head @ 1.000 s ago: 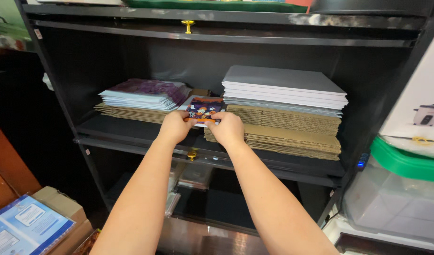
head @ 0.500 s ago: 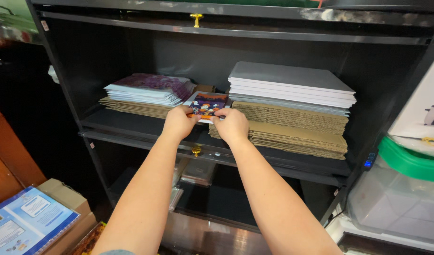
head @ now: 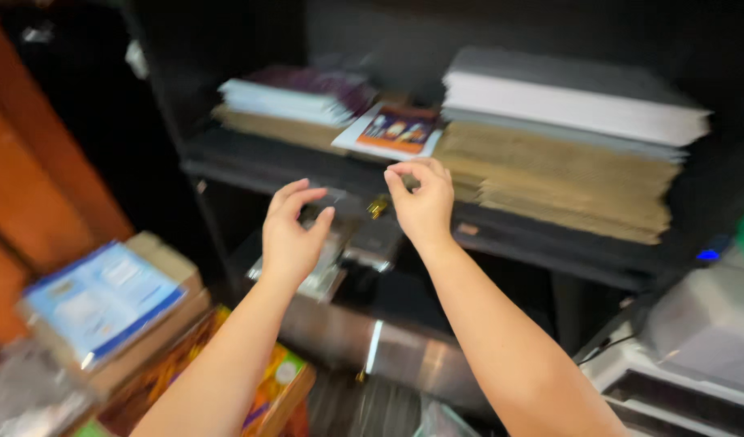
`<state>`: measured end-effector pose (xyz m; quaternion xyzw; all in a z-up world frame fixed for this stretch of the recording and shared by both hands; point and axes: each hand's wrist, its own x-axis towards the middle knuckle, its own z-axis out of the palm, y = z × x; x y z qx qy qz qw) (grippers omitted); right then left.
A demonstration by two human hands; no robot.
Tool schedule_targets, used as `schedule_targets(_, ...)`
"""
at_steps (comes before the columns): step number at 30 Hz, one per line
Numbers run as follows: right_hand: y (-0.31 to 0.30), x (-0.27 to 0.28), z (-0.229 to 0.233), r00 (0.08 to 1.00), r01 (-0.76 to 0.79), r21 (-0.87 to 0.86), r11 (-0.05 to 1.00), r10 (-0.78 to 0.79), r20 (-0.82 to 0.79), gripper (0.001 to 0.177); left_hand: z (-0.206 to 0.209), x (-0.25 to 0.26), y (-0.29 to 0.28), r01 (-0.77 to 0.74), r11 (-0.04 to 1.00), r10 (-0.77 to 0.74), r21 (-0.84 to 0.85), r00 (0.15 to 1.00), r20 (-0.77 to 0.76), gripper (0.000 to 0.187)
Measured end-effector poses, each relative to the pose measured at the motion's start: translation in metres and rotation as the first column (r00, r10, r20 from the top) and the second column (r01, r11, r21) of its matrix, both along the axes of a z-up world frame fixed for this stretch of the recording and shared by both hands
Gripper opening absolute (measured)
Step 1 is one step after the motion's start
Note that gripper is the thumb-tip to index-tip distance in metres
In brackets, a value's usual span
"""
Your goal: The person sits on the floor and repeatedly picks up Halloween-themed cards from a box, placing them on a shelf. Later, they open a cardboard box containing glass candle holders and place several of them on the shelf.
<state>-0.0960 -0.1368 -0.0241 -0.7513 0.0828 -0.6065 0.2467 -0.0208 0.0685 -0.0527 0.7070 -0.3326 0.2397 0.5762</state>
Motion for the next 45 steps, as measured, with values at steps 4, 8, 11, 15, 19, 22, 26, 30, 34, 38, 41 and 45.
schedule_targets(4, 0.043, 0.014, -0.049, 0.986, -0.155, 0.049, 0.987, 0.157, -0.062, 0.014, -0.047, -0.023, 0.086, -0.073, 0.995, 0.059, -0.071, 0.982, -0.180, 0.026)
schedule_targets(8, 0.105, 0.007, -0.090, 0.948, -0.278, 0.013, 0.961, 0.276, -0.160, 0.012, -0.104, -0.047, 0.165, -0.274, 0.959, 0.243, -0.078, 0.929, -0.278, 0.023)
schedule_targets(11, 0.145, 0.014, -0.129, 0.889, -0.392, 0.064, 0.918, 0.396, -0.232, 0.011, -0.143, -0.066, 0.211, -0.390, 0.920, 0.373, -0.036, 0.901, -0.222, 0.024)
schedule_targets(15, 0.188, 0.028, -0.205, 0.737, -0.443, 0.226, 0.867, 0.496, -0.459, 0.007, -0.188, -0.084, 0.254, -0.443, 0.889, 0.456, 0.119, 0.879, -0.140, 0.024)
schedule_targets(19, 0.231, 0.006, -0.260, 0.514, -0.505, 0.389, 0.770, 0.631, -0.581, 0.021, -0.249, -0.092, 0.277, -0.443, 0.859, 0.496, 0.257, 0.844, -0.204, 0.029)
schedule_targets(22, 0.253, -0.020, -0.257, 0.364, -0.501, 0.337, 0.797, 0.548, -0.753, 0.046, -0.267, -0.105, 0.281, -0.361, 0.837, 0.478, 0.412, 0.848, -0.229, 0.035)
schedule_targets(26, 0.266, -0.037, -0.257, 0.321, -0.505, 0.267, 0.821, 0.465, -0.825, 0.074, -0.260, -0.122, 0.280, -0.247, 0.785, 0.464, 0.569, 0.842, -0.275, 0.060)
schedule_targets(30, 0.264, -0.036, -0.279, 0.458, -0.526, 0.166, 0.834, 0.442, -0.771, 0.070, -0.264, -0.120, 0.277, -0.240, 0.741, 0.470, 0.628, 0.853, -0.228, 0.060)
schedule_targets(34, 0.265, -0.032, -0.283, 0.410, -0.480, 0.214, 0.851, 0.433, -0.803, 0.063, -0.270, -0.117, 0.272, -0.233, 0.738, 0.491, 0.633, 0.830, -0.266, 0.059)
schedule_targets(38, 0.270, -0.033, -0.282, 0.438, -0.444, 0.282, 0.850, 0.481, -0.760, 0.061, -0.271, -0.115, 0.268, -0.233, 0.750, 0.501, 0.619, 0.811, -0.302, 0.057)
schedule_targets(41, 0.271, -0.037, -0.277, 0.431, -0.409, 0.380, 0.830, 0.543, -0.721, 0.061, -0.274, -0.113, 0.267, -0.241, 0.768, 0.497, 0.594, 0.809, -0.315, 0.059)
schedule_targets(45, 0.270, -0.040, -0.277, 0.432, -0.419, 0.490, 0.764, 0.643, -0.633, 0.061, -0.263, -0.118, 0.264, -0.224, 0.790, 0.483, 0.570, 0.801, -0.353, 0.061)
